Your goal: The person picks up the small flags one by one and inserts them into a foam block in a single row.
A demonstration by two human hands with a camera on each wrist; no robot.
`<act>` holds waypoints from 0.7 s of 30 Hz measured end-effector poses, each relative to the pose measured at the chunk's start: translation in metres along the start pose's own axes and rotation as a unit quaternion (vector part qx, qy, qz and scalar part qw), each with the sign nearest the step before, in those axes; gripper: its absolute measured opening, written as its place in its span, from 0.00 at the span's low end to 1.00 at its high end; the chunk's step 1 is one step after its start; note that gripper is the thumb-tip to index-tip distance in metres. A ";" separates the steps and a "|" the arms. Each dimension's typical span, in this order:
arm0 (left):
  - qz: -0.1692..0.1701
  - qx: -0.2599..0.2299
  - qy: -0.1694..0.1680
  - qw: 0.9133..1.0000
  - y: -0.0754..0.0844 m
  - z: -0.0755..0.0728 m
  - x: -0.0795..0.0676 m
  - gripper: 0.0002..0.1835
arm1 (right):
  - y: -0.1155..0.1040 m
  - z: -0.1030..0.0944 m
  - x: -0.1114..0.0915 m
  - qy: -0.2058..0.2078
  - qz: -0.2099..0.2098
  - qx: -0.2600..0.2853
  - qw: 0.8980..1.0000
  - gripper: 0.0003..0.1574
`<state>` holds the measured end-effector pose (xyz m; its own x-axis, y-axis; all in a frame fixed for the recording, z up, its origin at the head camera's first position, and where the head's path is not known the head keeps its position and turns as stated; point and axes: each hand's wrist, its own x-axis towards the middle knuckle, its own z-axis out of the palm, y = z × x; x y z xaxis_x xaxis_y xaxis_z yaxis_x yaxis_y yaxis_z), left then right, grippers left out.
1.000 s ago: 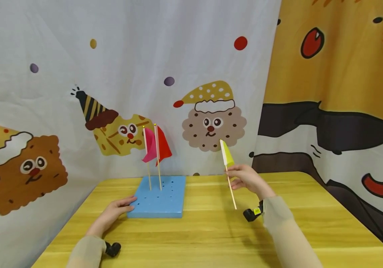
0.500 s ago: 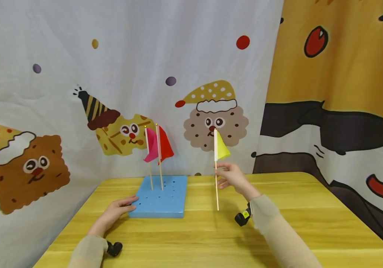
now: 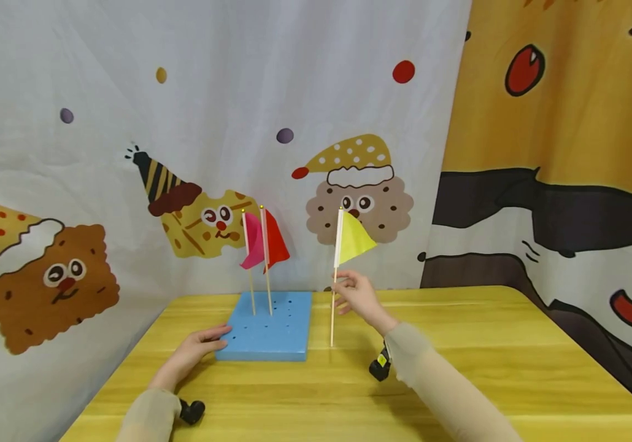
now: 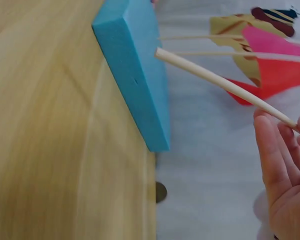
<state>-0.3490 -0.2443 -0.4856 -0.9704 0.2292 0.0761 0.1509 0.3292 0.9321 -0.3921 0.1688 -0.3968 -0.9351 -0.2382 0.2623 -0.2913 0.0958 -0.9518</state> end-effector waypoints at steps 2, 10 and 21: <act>-0.001 -0.002 0.003 1.000 0.000 0.000 0.000 0.25 | 0.000 0.008 0.004 -0.005 -0.006 -0.001 1.000 0.22; 0.007 0.000 0.008 1.000 0.000 -0.001 0.003 0.25 | -0.002 0.036 0.027 0.006 -0.043 -0.012 0.999 0.18; 0.007 -0.002 -0.001 1.000 -0.001 -0.001 0.000 0.26 | -0.007 0.065 0.054 0.022 -0.065 -0.039 0.997 0.16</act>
<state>-0.3495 -0.2451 -0.4865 -0.9675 0.2366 0.0890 0.1647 0.3230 0.9320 -0.4279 0.0926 -0.3858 -0.8959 -0.2112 0.3907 -0.4238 0.1429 -0.8944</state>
